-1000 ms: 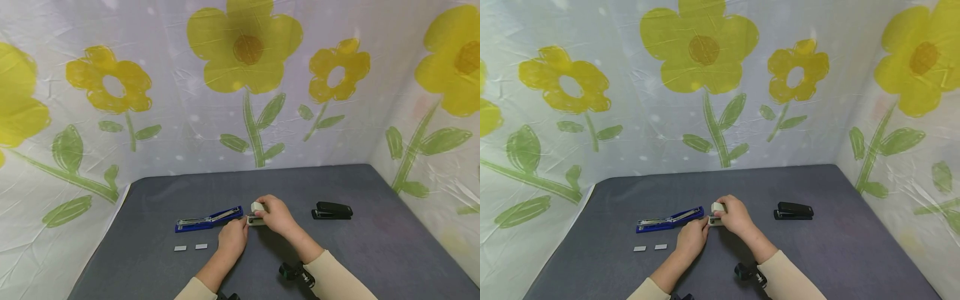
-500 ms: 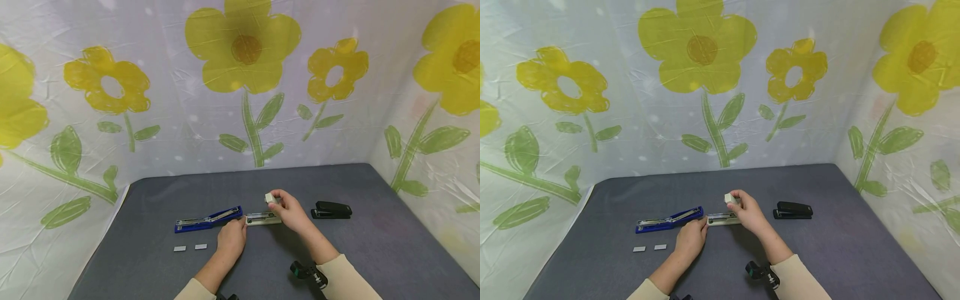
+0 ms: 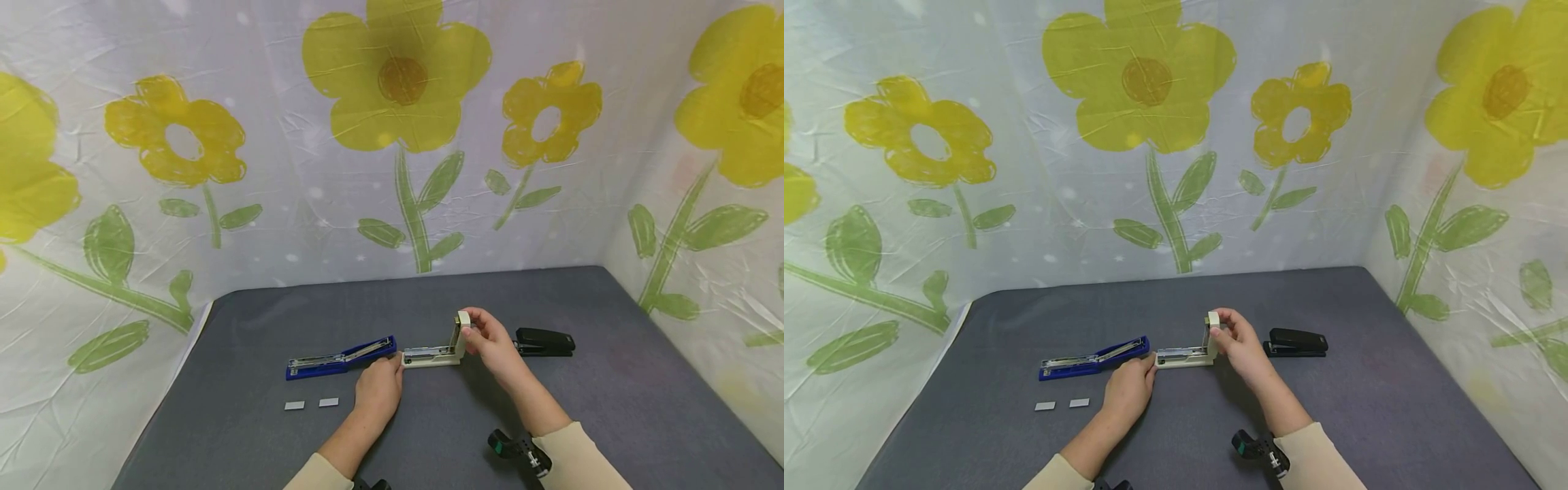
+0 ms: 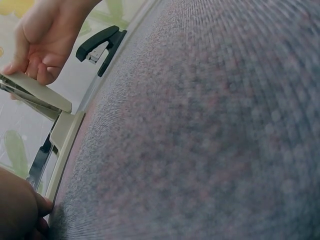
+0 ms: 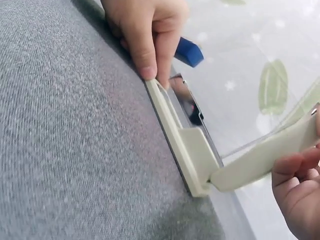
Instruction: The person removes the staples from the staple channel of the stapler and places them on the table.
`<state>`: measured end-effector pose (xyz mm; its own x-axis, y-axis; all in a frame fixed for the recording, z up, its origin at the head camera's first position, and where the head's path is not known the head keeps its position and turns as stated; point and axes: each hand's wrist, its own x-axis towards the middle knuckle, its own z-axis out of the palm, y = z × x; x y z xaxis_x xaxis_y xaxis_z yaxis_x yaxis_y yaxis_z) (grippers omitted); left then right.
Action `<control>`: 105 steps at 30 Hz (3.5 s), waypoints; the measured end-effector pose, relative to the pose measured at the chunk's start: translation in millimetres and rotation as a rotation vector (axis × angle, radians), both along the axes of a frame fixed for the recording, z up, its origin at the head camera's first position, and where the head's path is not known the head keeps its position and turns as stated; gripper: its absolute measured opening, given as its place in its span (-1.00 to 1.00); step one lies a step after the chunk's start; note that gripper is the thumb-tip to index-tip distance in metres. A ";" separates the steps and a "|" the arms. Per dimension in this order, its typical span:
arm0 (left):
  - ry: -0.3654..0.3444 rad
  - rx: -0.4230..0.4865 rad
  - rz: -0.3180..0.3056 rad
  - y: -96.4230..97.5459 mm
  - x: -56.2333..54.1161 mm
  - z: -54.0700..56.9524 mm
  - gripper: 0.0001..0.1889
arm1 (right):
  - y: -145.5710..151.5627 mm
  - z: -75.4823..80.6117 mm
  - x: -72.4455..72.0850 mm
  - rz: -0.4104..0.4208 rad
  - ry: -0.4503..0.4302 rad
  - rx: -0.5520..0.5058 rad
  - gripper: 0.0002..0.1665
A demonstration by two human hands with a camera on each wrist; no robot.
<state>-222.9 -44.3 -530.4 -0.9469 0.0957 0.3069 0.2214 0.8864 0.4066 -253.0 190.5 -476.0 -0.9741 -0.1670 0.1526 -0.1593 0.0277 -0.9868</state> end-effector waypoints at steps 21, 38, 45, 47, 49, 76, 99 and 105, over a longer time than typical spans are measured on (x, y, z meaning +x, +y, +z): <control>0.018 -0.034 -0.017 0.7 0.4 1.2 -0.77 | 23.8 15.2 16.9 -0.316 0.191 0.646 -0.60; 0.033 -0.013 -0.015 -2.1 1.2 1.0 -0.81 | 35.2 13.8 21.3 -0.404 0.393 1.076 -0.68; 0.045 -0.017 -0.008 -2.4 2.0 2.2 -0.84 | 36.8 9.2 22.4 -0.375 0.376 1.109 -0.68; 0.052 -0.021 -0.007 -2.0 2.1 2.2 -0.85 | 37.3 8.9 22.1 -0.378 0.360 1.104 -0.67; 0.060 -0.022 -0.007 -1.7 2.3 2.1 -0.85 | 37.6 9.7 22.4 -0.384 0.347 1.098 -0.64; 0.071 -0.018 -0.029 -3.0 1.8 0.9 -0.86 | -20.9 35.2 12.0 -0.351 0.310 0.923 -0.66; 0.108 -0.019 -0.041 -3.8 1.3 0.2 -0.88 | -77.0 9.7 10.7 -0.217 0.232 0.884 -0.92; 0.122 -0.010 -0.040 -3.8 2.3 -1.2 -0.89 | -79.2 5.3 11.2 -0.217 0.162 0.925 -0.91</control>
